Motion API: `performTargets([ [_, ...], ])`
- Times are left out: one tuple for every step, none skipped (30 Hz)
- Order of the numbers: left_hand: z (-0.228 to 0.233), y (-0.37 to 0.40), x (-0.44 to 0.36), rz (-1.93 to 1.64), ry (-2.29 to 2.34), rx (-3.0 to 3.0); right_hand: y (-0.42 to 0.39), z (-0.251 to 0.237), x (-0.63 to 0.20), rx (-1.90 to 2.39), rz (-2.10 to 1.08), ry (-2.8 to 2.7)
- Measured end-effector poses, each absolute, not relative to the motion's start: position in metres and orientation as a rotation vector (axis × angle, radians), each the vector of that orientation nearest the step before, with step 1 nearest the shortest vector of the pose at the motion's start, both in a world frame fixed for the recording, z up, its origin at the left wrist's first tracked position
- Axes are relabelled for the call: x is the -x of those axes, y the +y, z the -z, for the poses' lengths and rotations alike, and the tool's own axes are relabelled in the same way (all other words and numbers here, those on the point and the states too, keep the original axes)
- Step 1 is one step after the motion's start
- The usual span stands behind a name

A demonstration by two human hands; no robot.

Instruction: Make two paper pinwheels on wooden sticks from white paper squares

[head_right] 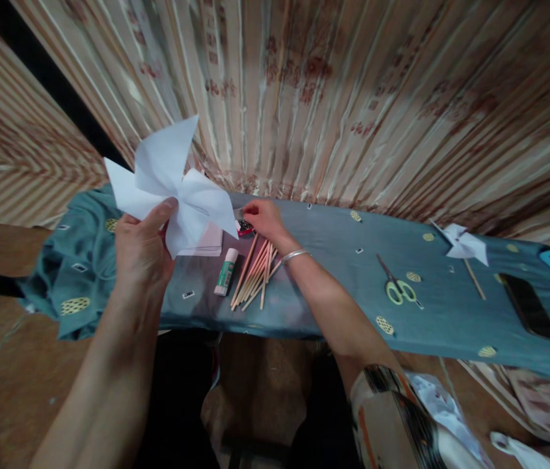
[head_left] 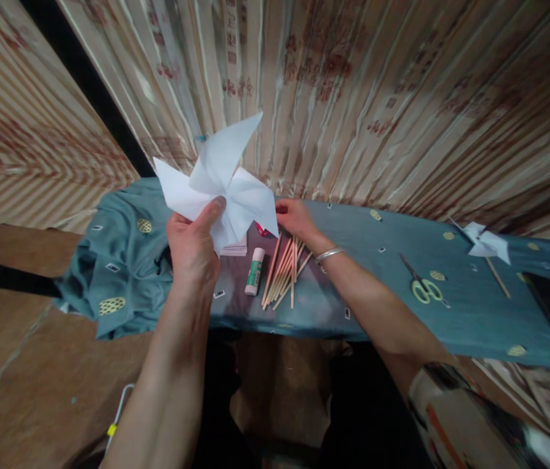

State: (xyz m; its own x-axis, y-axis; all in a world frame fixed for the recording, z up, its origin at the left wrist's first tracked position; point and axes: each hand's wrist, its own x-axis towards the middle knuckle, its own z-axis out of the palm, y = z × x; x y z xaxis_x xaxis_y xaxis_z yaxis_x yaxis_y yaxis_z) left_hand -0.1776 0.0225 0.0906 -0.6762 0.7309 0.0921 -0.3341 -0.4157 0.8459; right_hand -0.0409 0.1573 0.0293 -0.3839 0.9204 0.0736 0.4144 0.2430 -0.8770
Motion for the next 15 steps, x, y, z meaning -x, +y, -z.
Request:
performTargets([
  [-0.091,0.023,0.177,-2.118,1.115,-0.607,0.156,-0.029,0.037,1.213,-1.136,-1.836],
  [-0.091,0.023,0.177,-2.119,1.107,-0.608,0.154,-0.030,0.032,1.214,-1.175,-1.774],
  [-0.091,0.023,0.176,-2.123,1.099,-0.609,0.149,-0.031,0.025,1.206,-1.226,-1.704],
  [-0.091,0.023,0.176,-2.128,1.094,-0.607,0.142,-0.033,0.016,1.192,-1.275,-1.635],
  [-0.091,0.024,0.175,-2.129,1.095,-0.608,0.134,-0.035,0.006,1.168,-1.330,-1.558],
  [-0.090,0.024,0.173,-2.121,1.103,-0.616,0.123,-0.036,-0.005,1.081,-1.508,-1.333],
  [-0.090,0.024,0.172,-2.111,1.115,-0.634,0.112,-0.038,-0.016,0.998,-1.648,-1.144],
  [-0.089,0.025,0.169,-2.097,1.125,-0.661,0.100,-0.039,-0.026,0.933,-1.737,-1.022],
  [-0.087,0.025,0.166,-2.087,1.127,-0.694,0.089,-0.040,-0.036,0.881,-1.783,-0.936],
  [-0.085,0.026,0.162,-2.082,1.120,-0.726,0.077,-0.040,-0.046,0.837,-1.807,-0.868],
  [-0.083,0.026,0.157,-2.078,1.105,-0.755,0.067,-0.039,-0.054,0.810,-1.815,-0.815],
  [-0.081,0.027,0.151,-2.073,1.087,-0.779,0.058,-0.039,-0.062,0.804,-1.808,-0.773],
  [-0.079,0.026,0.144,-2.060,1.072,-0.804,0.050,-0.039,-0.069,0.813,-1.798,-0.747],
  [-0.076,0.026,0.136,-2.035,1.065,-0.827,0.043,-0.039,-0.076,0.830,-1.780,-0.736],
  [-0.074,0.025,0.127,-1.997,1.074,-0.850,0.037,-0.039,-0.082,0.851,-1.757,-0.737],
])
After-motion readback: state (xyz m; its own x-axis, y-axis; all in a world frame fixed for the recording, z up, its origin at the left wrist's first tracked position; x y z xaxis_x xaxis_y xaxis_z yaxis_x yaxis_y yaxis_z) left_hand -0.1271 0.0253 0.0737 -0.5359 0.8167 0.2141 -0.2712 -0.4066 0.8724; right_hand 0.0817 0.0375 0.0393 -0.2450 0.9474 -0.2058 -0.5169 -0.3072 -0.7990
